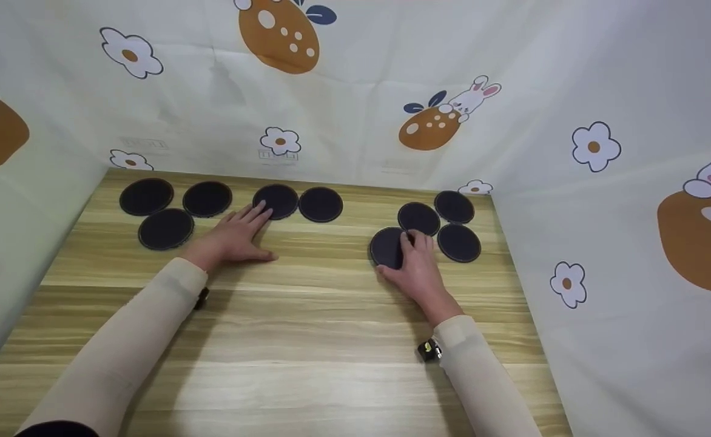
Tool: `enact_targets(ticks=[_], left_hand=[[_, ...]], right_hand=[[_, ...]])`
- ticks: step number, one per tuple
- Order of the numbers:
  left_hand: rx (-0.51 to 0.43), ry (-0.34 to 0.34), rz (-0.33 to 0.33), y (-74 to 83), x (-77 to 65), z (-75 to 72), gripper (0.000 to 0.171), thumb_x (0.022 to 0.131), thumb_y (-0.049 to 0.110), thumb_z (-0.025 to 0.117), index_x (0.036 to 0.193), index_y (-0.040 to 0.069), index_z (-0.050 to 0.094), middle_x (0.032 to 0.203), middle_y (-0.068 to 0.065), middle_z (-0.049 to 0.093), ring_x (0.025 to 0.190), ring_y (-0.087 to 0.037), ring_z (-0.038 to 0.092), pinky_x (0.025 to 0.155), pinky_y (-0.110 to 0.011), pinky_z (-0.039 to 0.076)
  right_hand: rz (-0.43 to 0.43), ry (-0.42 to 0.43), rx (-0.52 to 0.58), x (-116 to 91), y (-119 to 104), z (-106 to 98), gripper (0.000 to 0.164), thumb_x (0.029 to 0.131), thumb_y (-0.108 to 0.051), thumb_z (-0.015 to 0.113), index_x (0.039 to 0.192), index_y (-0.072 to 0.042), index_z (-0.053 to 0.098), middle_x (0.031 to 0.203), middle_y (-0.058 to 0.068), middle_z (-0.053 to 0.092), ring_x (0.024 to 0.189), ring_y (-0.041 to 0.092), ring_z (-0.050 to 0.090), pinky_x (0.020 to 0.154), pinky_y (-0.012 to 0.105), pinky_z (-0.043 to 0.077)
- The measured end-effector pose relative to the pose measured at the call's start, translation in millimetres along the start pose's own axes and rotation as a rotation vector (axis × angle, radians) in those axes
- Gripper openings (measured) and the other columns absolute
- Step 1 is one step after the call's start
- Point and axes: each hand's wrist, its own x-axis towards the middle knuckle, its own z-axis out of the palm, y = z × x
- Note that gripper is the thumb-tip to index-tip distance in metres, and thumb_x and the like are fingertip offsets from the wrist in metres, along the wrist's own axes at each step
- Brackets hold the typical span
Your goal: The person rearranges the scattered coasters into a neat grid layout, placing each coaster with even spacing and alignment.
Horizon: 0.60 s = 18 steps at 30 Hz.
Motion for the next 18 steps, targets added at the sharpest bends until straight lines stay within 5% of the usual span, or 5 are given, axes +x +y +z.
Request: enact_targets(ticks=[18], left_hand=[[-0.004,-0.017,-0.002,1.0,0.1,-2.7,0.12,0.093,0.073,0.073,0.179,0.012,0.015,0.186,-0.014,0.001,0.17,-0.043,0.004,0.134,-0.065,0.007]], right_hand=[[0.024,-0.035,0.103,48,-10,1,0.103,0.091,-0.048,0.09,0.162,0.011,0.045,0.164,0.03,0.04,0.15,0.046,0.035,0.127,0.058,0.034]])
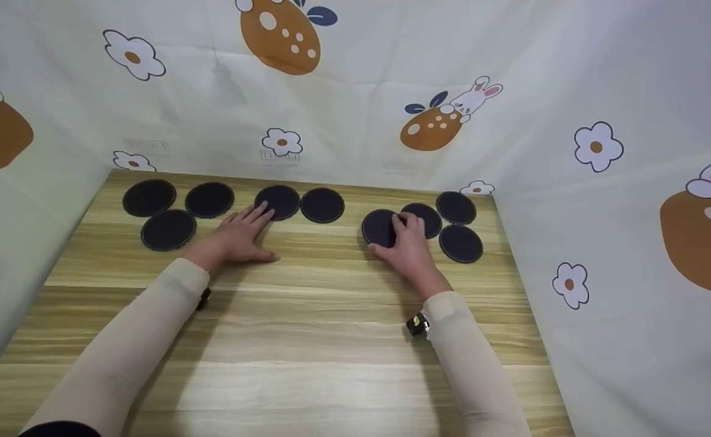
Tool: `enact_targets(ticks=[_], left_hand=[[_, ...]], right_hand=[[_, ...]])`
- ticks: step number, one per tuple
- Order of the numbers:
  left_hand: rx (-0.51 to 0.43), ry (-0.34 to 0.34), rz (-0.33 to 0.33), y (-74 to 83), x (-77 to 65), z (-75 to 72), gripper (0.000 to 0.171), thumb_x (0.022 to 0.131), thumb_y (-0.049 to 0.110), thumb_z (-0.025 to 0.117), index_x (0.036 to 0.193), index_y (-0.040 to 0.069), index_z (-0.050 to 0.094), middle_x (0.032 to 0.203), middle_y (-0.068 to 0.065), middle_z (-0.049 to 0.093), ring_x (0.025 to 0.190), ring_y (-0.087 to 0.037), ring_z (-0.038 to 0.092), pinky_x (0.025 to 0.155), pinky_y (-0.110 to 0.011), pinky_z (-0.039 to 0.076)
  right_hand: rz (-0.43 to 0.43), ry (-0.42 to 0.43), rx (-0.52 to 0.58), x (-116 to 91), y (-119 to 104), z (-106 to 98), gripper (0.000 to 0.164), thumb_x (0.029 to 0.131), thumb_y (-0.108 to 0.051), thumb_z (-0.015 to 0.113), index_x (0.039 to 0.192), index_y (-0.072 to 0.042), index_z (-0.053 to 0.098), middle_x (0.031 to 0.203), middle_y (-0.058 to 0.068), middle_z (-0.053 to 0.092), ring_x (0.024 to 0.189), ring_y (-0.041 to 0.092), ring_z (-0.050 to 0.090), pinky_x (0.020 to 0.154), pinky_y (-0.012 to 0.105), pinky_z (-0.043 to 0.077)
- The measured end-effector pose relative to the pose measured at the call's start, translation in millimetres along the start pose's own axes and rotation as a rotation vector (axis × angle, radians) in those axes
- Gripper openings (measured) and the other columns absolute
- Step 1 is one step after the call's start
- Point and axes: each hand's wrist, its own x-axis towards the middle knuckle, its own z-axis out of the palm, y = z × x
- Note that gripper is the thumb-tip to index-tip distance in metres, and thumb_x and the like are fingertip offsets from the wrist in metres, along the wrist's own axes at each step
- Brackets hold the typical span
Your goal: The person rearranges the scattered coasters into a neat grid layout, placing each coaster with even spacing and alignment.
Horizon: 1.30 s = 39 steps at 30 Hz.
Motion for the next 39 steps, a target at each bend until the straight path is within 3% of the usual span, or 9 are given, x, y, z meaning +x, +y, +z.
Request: enact_targets(ticks=[21,33,39], left_hand=[[0.017,0.018,0.001,-0.4,0.0,1.0,0.12,0.092,0.072,0.074,0.178,0.011,0.017,0.185,-0.016,0.004,0.169,-0.045,0.007,0.134,-0.065,0.01],[0.01,-0.006,-0.006,-4.8,5.4,3.9,0.123,0.091,0.075,0.074,0.179,0.014,0.014,0.186,-0.013,0.0,0.17,-0.043,0.003,0.134,-0.064,0.007],[0.008,-0.006,-0.002,0.0,0.1,-0.3,0.121,0.093,0.074,0.073,0.179,0.013,0.014,0.186,-0.014,0.001,0.17,-0.043,0.004,0.134,-0.065,0.008]], right_hand=[[0.04,-0.027,0.054,48,-16,1,0.104,0.091,-0.052,0.088,0.164,0.008,0.044,0.165,0.034,0.039,0.154,0.047,0.035,0.127,0.058,0.033],[0.036,-0.016,0.069,63,-21,7,0.102,0.092,-0.052,0.086,0.164,0.007,0.045,0.165,0.028,0.04,0.153,0.043,0.036,0.128,0.054,0.034],[0.019,-0.011,0.036,68,-25,7,0.101,0.093,-0.05,0.085,0.163,0.01,0.044,0.164,0.027,0.041,0.152,0.041,0.035,0.126,0.053,0.035]])
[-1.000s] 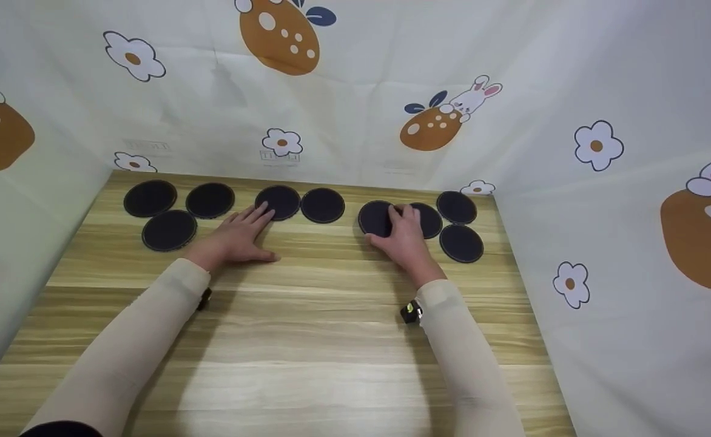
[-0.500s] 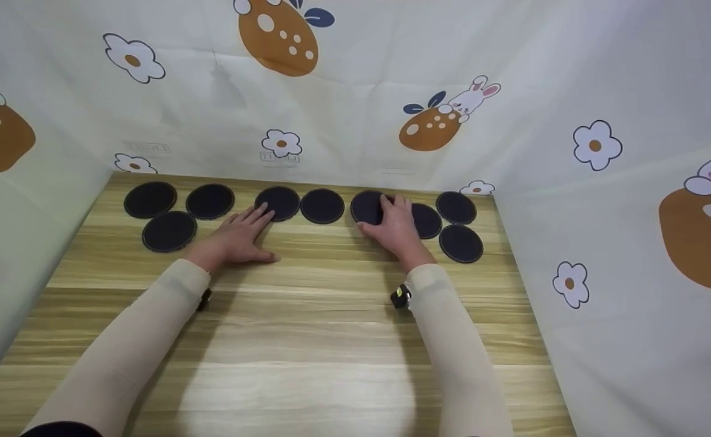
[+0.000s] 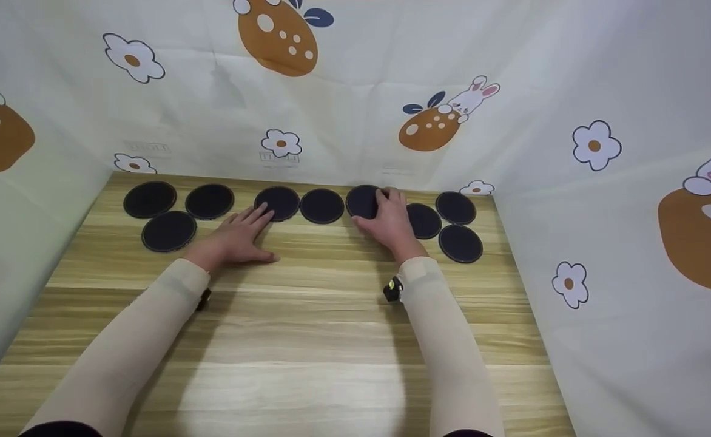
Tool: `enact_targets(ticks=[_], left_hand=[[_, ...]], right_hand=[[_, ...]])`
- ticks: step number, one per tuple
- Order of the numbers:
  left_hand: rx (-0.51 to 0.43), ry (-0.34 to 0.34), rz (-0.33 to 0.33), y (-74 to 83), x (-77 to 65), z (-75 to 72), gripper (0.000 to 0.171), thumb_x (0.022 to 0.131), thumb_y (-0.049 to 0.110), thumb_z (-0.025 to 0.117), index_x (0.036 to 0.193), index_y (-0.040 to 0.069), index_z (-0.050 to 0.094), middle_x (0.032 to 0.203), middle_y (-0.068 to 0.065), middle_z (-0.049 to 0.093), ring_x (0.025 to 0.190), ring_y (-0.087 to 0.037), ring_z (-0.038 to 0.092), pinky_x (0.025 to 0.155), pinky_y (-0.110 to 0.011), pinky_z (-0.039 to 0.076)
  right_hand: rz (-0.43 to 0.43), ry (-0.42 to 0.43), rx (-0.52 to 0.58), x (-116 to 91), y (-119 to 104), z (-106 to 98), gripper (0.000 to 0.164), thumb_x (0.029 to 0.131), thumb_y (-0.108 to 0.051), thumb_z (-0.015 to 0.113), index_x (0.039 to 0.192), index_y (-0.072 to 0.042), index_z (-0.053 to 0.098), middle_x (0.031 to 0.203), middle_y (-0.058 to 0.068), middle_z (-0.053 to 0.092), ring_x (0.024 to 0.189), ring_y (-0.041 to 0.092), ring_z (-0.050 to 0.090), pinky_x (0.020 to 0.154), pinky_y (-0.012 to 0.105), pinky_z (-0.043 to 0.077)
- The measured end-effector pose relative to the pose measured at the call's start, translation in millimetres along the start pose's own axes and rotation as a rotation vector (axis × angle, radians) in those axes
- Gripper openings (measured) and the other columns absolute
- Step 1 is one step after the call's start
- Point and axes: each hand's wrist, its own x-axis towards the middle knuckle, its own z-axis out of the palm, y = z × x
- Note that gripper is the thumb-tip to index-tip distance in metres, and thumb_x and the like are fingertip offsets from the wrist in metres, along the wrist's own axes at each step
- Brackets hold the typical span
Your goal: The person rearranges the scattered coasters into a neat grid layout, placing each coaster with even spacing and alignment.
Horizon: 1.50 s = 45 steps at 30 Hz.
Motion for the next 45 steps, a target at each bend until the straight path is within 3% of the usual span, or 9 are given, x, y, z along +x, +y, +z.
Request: enact_targets(ticks=[10,22,45], left_hand=[[0.005,0.009,-0.003,1.1,-0.5,-0.7,0.12,0.093,0.072,0.074,0.179,0.013,0.015,0.186,-0.014,0.003,0.17,-0.043,0.006,0.134,-0.065,0.009],[-0.002,0.014,-0.006,1.5,-2.5,-1.6,0.119,0.093,0.072,0.074,0.179,0.012,0.017,0.186,-0.014,0.004,0.17,-0.044,0.007,0.134,-0.064,0.01],[-0.004,0.021,-0.011,0.4,-0.1,1.3,0.118,0.093,0.071,0.075,0.179,0.013,0.017,0.186,-0.012,0.003,0.17,-0.042,0.006,0.135,-0.063,0.008]], right_hand=[[0.042,0.0,0.009,6,-1,5,0.103,0.093,-0.053,0.085,0.165,0.007,0.042,0.167,0.024,0.038,0.153,0.039,0.034,0.127,0.053,0.036],[0.024,0.026,-0.001,12,12,21,0.102,0.093,-0.051,0.086,0.163,0.01,0.044,0.165,0.026,0.039,0.153,0.041,0.035,0.127,0.054,0.035],[0.108,-0.048,-0.022,20,25,39,0.104,0.095,-0.056,0.082,0.165,0.01,0.042,0.165,0.032,0.038,0.155,0.047,0.033,0.129,0.058,0.032]])
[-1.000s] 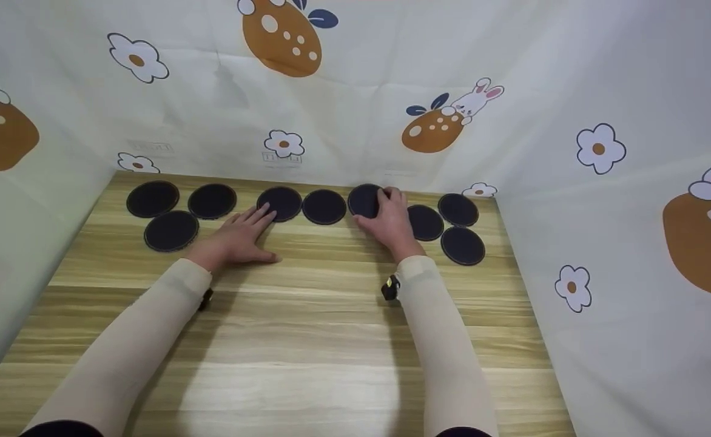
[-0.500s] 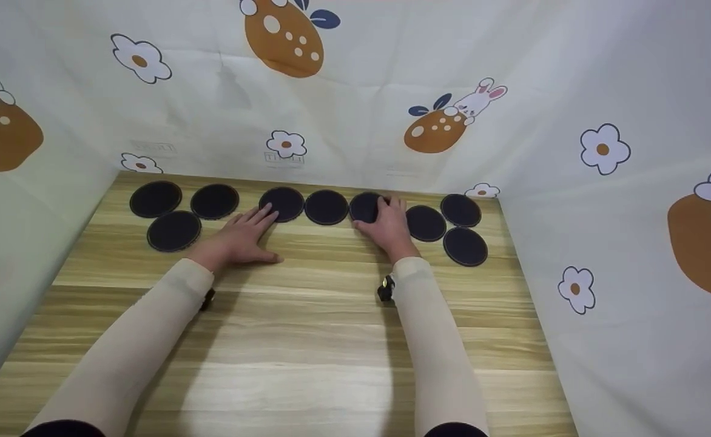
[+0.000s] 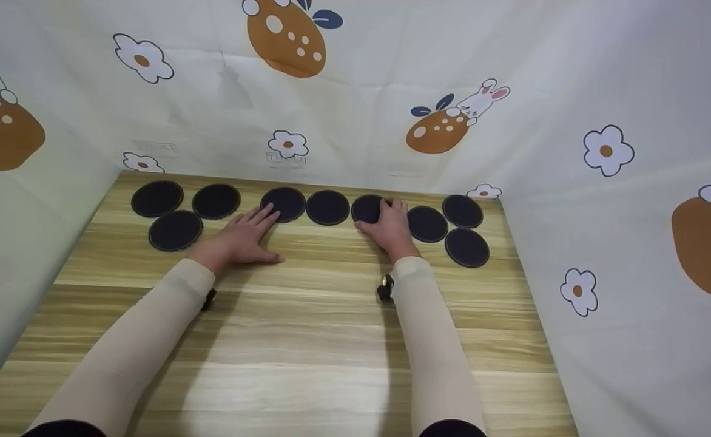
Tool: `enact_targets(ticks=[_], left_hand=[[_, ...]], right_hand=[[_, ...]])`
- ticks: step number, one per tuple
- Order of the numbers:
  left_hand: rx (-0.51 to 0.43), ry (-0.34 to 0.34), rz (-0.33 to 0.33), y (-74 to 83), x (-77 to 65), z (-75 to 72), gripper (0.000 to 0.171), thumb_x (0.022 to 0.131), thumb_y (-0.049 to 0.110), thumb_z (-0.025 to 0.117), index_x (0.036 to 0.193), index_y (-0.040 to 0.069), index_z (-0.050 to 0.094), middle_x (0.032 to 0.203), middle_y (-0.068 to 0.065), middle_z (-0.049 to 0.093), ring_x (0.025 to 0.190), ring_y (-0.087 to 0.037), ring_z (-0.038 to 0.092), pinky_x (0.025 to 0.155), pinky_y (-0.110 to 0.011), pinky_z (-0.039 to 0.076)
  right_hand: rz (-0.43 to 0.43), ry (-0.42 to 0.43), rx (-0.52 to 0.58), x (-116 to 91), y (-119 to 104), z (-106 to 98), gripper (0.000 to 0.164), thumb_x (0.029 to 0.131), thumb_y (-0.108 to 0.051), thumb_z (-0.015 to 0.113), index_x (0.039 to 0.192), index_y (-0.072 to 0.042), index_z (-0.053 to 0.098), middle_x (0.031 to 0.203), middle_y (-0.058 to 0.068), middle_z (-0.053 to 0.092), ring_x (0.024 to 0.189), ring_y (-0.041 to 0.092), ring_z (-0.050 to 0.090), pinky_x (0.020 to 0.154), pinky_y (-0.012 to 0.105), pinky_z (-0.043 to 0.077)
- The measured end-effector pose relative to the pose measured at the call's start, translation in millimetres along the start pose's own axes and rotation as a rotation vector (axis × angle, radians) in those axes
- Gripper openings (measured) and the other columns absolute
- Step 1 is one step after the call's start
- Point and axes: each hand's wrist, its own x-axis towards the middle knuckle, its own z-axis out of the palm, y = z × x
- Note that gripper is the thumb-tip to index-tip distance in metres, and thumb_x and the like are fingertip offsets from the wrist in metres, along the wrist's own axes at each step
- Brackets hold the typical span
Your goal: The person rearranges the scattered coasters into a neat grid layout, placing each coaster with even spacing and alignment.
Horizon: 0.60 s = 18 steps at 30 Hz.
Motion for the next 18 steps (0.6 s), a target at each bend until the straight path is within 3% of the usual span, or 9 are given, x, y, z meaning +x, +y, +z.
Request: enact_targets(ticks=[18], left_hand=[[0.026,-0.005,-0.005,-1.6,2.3,2.7,0.121,0.092,0.075,0.073,0.179,0.015,0.015,0.186,-0.012,0.002,0.17,-0.043,0.007,0.134,-0.065,0.009]], right_hand=[[-0.021,-0.006,0.029,0.0,1.1,2.6,0.104,0.097,-0.058,0.081,0.166,0.007,0.04,0.166,0.028,0.039,0.155,0.046,0.033,0.128,0.059,0.031]])
